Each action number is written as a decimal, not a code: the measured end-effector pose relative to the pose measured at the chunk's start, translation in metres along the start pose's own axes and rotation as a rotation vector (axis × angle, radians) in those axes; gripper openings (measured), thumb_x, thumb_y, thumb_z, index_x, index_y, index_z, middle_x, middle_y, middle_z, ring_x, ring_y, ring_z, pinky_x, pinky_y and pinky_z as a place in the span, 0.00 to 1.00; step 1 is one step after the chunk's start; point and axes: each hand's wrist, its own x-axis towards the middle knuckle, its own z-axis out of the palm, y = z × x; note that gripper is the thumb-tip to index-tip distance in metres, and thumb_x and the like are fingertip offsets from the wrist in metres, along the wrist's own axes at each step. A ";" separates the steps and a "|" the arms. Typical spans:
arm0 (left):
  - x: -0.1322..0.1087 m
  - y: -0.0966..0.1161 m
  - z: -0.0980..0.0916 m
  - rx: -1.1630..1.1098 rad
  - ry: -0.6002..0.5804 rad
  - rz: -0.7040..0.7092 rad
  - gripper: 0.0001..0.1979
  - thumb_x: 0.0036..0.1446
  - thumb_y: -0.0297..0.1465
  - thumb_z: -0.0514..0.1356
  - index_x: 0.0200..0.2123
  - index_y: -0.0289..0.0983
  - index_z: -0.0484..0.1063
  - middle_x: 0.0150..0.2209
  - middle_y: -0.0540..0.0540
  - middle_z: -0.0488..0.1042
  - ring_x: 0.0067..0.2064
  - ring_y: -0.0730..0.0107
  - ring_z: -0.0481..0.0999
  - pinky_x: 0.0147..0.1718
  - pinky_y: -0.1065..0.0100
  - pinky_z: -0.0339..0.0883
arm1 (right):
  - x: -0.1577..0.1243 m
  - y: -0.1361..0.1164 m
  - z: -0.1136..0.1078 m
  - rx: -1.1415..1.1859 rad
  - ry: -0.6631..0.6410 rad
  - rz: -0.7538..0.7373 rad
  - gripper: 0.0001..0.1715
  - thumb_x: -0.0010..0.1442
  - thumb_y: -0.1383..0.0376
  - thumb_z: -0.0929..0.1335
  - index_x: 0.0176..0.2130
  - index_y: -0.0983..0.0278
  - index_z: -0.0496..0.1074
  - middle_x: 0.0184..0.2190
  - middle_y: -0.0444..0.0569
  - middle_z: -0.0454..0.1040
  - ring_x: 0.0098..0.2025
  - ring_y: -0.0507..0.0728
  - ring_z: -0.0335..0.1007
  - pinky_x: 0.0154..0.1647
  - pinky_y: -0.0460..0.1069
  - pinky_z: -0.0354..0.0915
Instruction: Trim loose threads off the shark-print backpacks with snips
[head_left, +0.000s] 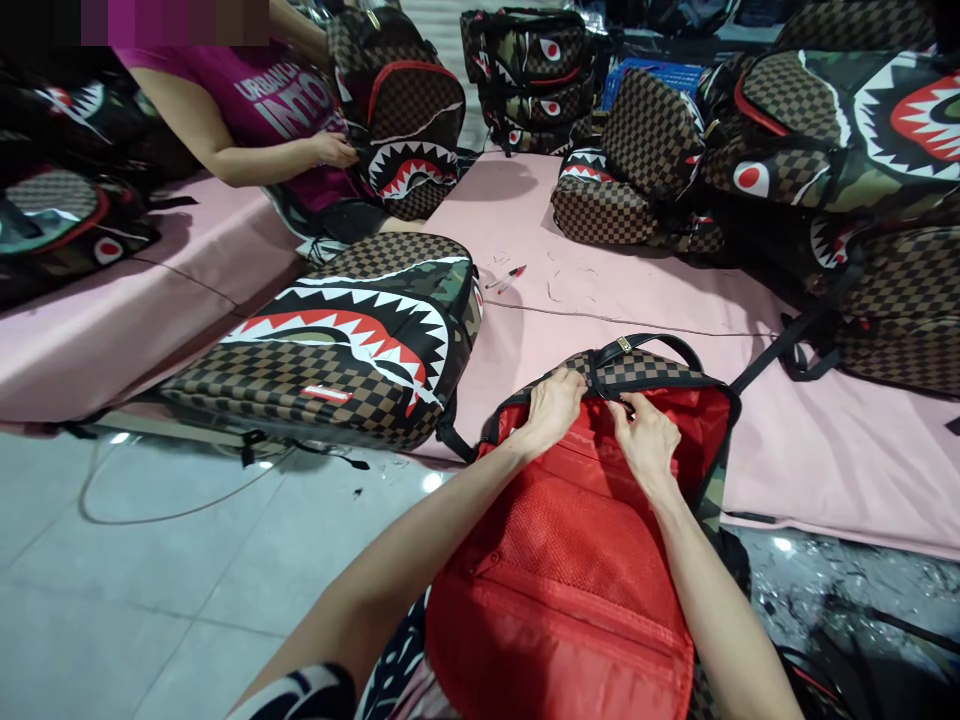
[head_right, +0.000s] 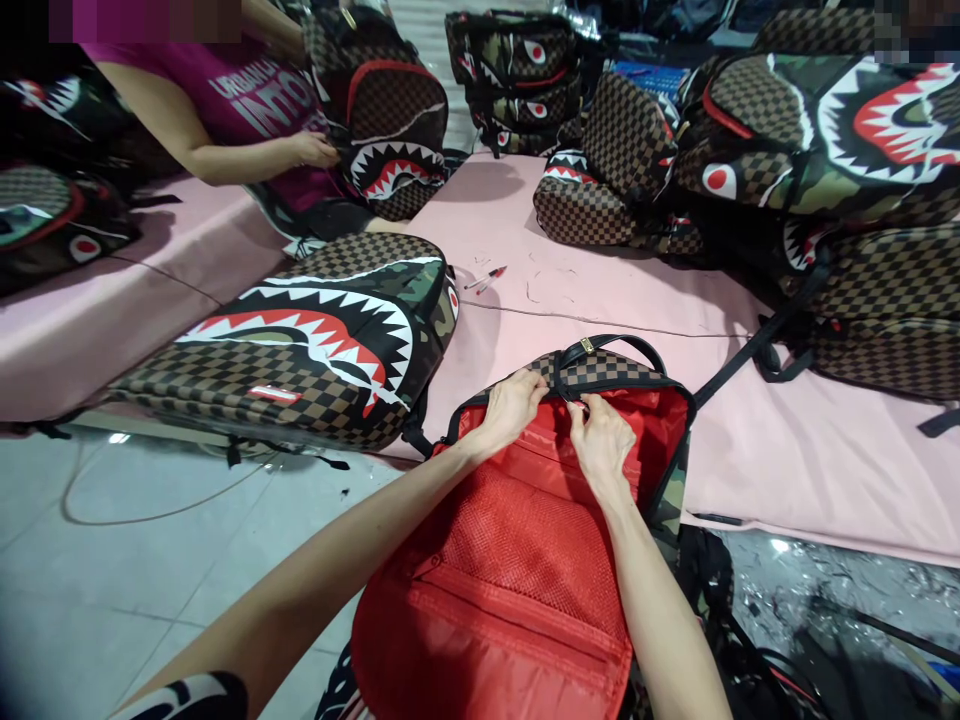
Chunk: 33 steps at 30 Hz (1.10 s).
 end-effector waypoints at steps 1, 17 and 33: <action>0.000 0.000 0.000 -0.012 -0.002 -0.019 0.09 0.60 0.30 0.50 0.39 0.37 0.69 0.40 0.44 0.72 0.37 0.66 0.72 0.35 0.68 0.63 | 0.000 0.000 0.001 -0.001 0.008 -0.009 0.18 0.60 0.56 0.62 0.42 0.62 0.73 0.33 0.51 0.77 0.34 0.57 0.72 0.28 0.47 0.51; 0.003 0.004 -0.007 -0.247 0.010 -0.165 0.08 0.57 0.29 0.51 0.31 0.38 0.70 0.31 0.49 0.73 0.34 0.69 0.71 0.35 0.69 0.61 | -0.002 -0.016 0.001 -0.107 0.017 -0.227 0.17 0.63 0.60 0.59 0.37 0.63 0.73 0.32 0.52 0.75 0.33 0.55 0.68 0.31 0.48 0.51; -0.019 0.014 -0.005 -1.076 -0.311 -0.427 0.19 0.58 0.44 0.51 0.30 0.34 0.68 0.26 0.47 0.71 0.25 0.73 0.72 0.29 0.69 0.67 | 0.037 -0.002 0.018 1.107 -0.086 0.473 0.24 0.42 0.50 0.71 0.18 0.61 0.57 0.12 0.34 0.53 0.16 0.46 0.43 0.16 0.45 0.44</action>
